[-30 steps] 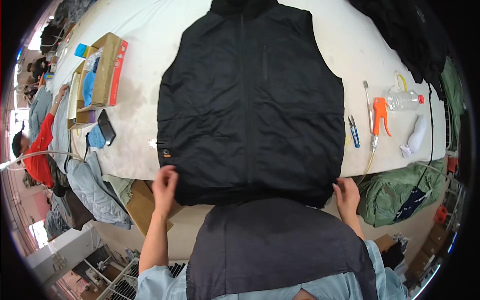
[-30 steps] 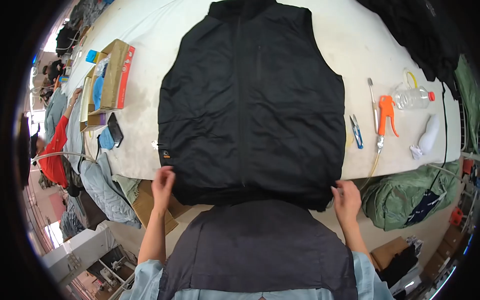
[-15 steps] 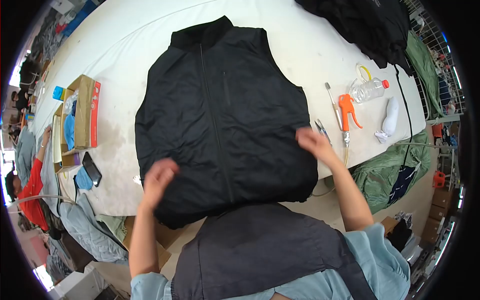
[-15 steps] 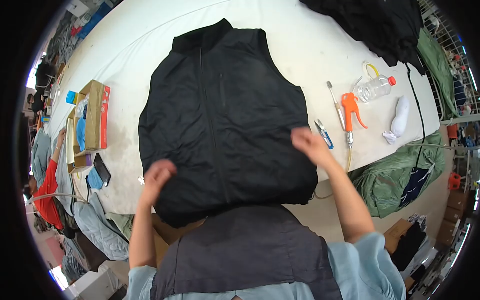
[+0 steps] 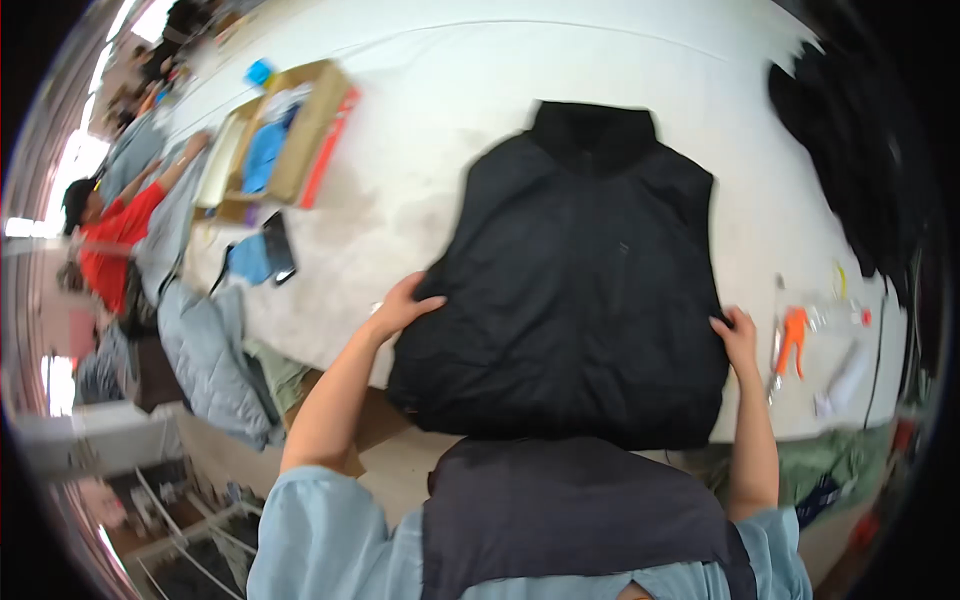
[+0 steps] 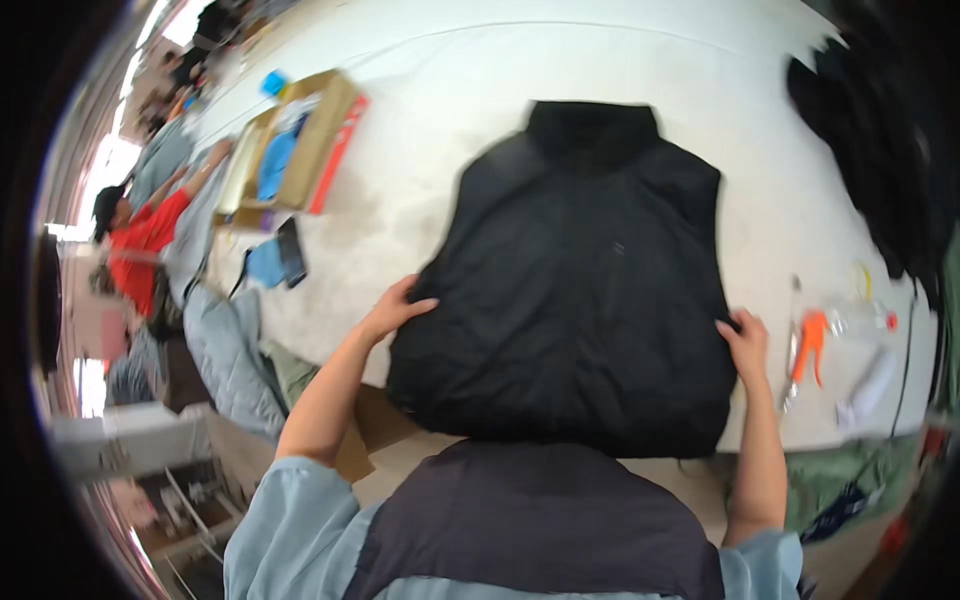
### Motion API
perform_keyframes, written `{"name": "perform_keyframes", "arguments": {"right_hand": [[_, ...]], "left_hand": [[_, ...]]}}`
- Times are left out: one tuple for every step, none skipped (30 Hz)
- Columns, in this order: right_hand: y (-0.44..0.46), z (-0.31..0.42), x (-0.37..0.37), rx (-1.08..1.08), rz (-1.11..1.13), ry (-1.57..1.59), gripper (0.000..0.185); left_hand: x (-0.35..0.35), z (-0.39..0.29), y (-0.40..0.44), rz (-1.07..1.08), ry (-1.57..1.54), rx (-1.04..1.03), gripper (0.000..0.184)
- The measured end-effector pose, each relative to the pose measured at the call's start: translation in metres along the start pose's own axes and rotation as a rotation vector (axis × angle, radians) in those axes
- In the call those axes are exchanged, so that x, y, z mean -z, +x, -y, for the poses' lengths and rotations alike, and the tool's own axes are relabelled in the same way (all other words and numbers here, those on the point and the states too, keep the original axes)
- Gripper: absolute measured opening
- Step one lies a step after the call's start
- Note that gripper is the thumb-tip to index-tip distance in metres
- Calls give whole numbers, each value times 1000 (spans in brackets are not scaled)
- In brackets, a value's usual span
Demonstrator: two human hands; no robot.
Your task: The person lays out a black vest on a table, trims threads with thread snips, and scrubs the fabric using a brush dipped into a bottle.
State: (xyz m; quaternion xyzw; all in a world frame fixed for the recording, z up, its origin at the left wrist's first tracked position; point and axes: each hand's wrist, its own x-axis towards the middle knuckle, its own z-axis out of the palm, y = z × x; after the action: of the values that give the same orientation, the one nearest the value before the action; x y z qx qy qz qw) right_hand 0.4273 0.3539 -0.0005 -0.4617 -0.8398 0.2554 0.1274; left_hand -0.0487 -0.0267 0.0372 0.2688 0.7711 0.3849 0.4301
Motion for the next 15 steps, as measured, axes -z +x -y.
{"name": "perform_keyframes", "arguments": {"right_hand": [[3,-6,2,20,45,47,27],[8,-12,4,9,105,103,27],[12,-19,0,-2,162,243,27],[17,-19,-4,-26,220,374,27],[17,3,3,-24,244,330,26],[14,29,12,-32,259,279,25],[18,27,12,-28,298,267,24],[22,19,15,-34,334,253,24],[26,10,20,-43,366,238,23],[29,3,29,-73,385,263,21],[34,-4,39,-103,402,290,20],[35,-10,45,-134,418,319,19],[33,-15,45,-152,389,356,19],[30,-22,43,-171,363,394,20],[26,-29,40,-195,337,431,21]], "left_hand": [[2,-42,-5,82,-14,57,51],[1,-29,10,62,-78,41,42],[-5,-15,26,-89,135,-148,38],[-9,-30,23,-104,227,-348,36],[-15,-39,21,-19,313,-406,37],[-20,-45,17,79,396,-467,38],[-28,-49,5,116,453,-545,39],[-38,-48,-8,163,510,-624,41],[-44,-31,-12,7,566,-816,43],[-32,-25,-11,55,695,-687,42],[-10,-21,-8,104,819,-553,41],[14,-20,-3,154,941,-416,41],[43,-20,3,12,1001,-387,40],[63,-19,7,-130,1059,-353,39],[65,-8,12,-151,1058,-353,40]]}}
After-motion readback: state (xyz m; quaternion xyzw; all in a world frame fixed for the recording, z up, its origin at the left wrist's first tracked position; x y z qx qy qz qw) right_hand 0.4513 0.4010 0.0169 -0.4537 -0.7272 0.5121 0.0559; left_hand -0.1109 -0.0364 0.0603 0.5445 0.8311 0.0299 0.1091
